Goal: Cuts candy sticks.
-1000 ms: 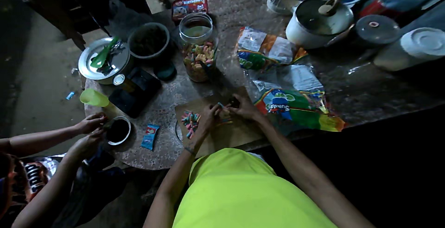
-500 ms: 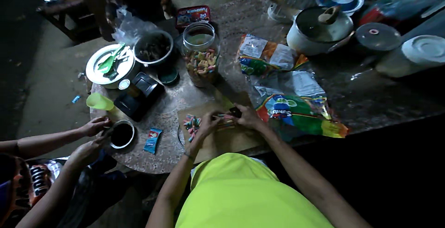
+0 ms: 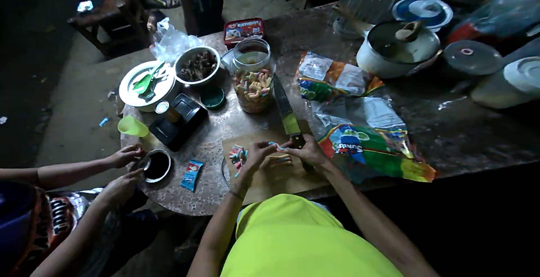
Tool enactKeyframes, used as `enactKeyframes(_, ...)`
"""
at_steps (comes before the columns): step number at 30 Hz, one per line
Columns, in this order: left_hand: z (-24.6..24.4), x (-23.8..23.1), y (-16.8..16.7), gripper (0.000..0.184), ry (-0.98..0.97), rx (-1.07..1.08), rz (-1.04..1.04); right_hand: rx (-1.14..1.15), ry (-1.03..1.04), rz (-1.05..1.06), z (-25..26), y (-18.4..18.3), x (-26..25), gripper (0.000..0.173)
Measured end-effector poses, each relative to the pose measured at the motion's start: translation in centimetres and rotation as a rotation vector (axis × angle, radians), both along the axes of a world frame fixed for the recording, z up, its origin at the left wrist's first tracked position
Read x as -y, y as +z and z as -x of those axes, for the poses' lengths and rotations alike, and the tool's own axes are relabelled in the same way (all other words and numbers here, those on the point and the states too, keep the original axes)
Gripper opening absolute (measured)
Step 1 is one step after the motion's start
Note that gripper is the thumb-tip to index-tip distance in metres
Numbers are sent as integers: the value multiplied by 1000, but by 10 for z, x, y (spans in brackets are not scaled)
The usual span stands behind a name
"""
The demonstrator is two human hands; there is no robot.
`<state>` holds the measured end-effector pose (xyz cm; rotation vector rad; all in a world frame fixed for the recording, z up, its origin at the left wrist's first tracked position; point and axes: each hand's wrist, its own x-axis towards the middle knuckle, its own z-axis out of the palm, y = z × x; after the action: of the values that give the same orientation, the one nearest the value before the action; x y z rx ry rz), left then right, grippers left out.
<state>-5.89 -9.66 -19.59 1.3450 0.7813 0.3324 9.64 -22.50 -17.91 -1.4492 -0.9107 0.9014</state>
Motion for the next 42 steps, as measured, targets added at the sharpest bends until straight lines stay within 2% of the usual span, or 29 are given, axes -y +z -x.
enactKeyframes(5, -4, 2, 6, 24, -74, -210, -239, 290, -61, 221, -10, -8, -7, 40)
enactKeyframes(8, -6, 3, 5, 28, -129, -407, -415, 355, -69, 323, -8, -16, -10, 53)
enactKeyframes(10, -10, 5, 3, 30, -131, -463, -481, 375, -39, 373, -7, -14, -12, 61)
enactKeyframes(14, -14, 7, 1, 31, -153, -513, -545, 437, -36, 396, -5, -13, -12, 59)
enactKeyframes(20, -6, 2, 4, 36, -233, -556, -519, 519, -17, 391, -7, -15, -3, 53)
enactKeyframes(24, -7, 0, 0, 31, -273, -585, -623, 590, 33, 403, -8, -22, -5, 48)
enactKeyframes(29, -9, -4, -16, 24, -318, -453, -736, 610, 51, 321, -6, -28, -8, 44)
enactKeyframes(35, -7, -7, -4, 24, -455, -449, -697, 594, 100, 385, -7, -25, -9, 43)
enactKeyframes(42, -6, -5, -9, 22, -505, -437, -881, 607, 139, 377, -8, -28, -9, 41)
